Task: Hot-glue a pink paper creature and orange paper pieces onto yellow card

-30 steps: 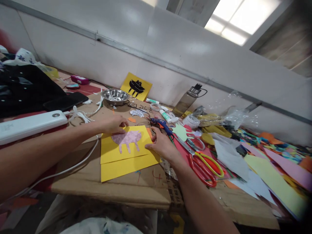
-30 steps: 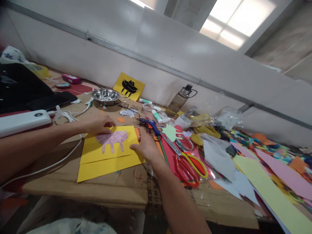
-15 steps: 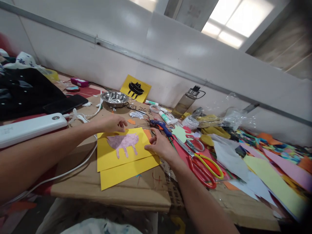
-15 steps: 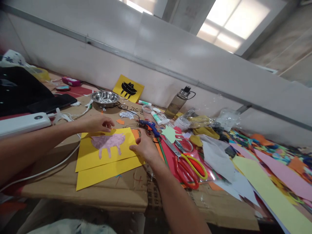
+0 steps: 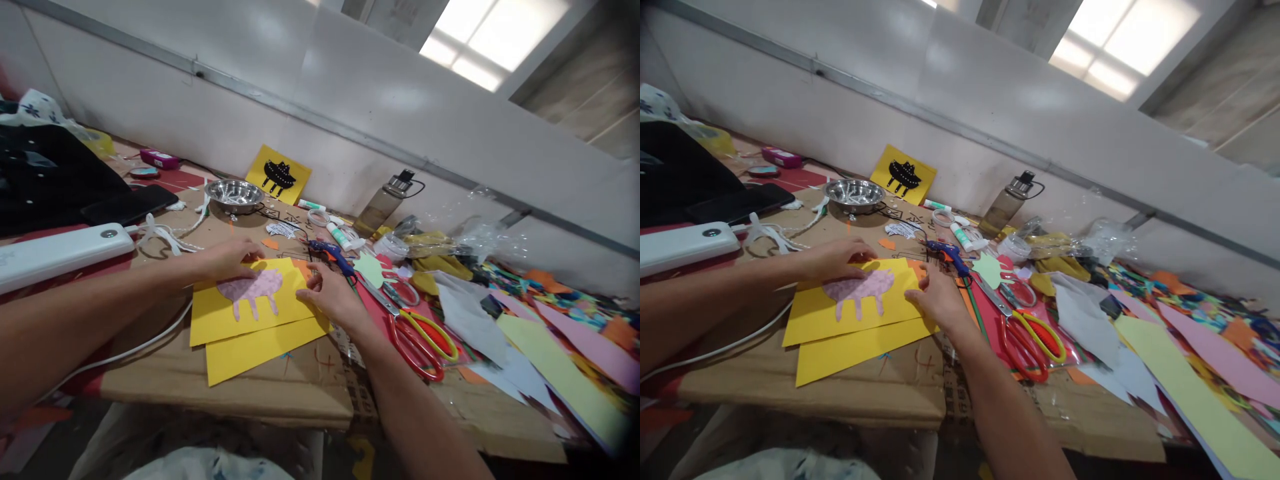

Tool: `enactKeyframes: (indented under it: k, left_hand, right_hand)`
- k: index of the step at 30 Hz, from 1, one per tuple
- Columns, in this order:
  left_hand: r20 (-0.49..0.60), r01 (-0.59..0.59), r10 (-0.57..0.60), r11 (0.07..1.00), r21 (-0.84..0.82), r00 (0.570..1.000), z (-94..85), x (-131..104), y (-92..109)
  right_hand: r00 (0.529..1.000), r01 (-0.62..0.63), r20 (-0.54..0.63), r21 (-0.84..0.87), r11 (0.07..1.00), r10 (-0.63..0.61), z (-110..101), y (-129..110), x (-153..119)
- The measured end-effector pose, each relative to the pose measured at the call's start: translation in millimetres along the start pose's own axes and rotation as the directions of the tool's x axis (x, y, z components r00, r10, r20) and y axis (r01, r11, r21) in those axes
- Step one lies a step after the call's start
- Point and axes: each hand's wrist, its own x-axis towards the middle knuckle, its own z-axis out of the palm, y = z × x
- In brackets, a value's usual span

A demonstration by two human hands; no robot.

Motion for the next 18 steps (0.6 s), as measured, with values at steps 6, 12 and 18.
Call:
enactKeyframes:
  k: [6,12,18]
  left_hand:
    - [-0.012,-0.043,0.042,0.981,-0.189,0.999,0.5,0.4,-5.3]
    - [-0.03,-0.056,0.055,0.998,-0.025,0.998,1.8,-2.3,-3.4]
    - [-0.017,-0.041,0.04,0.998,-0.045,0.999,0.1,-2.7,0.2]
  right_hand:
    - [0.999,0.027,0.026,-0.138,0.99,-0.024,2.9,-6.5,-5.4]
    - [0.999,-0.017,0.049,-0.05,0.999,0.02,6.1,-4.1,-1.4]
    - [0.999,0.017,0.036,-0.025,1.0,-0.017,9.5,-1.7,-0.1]
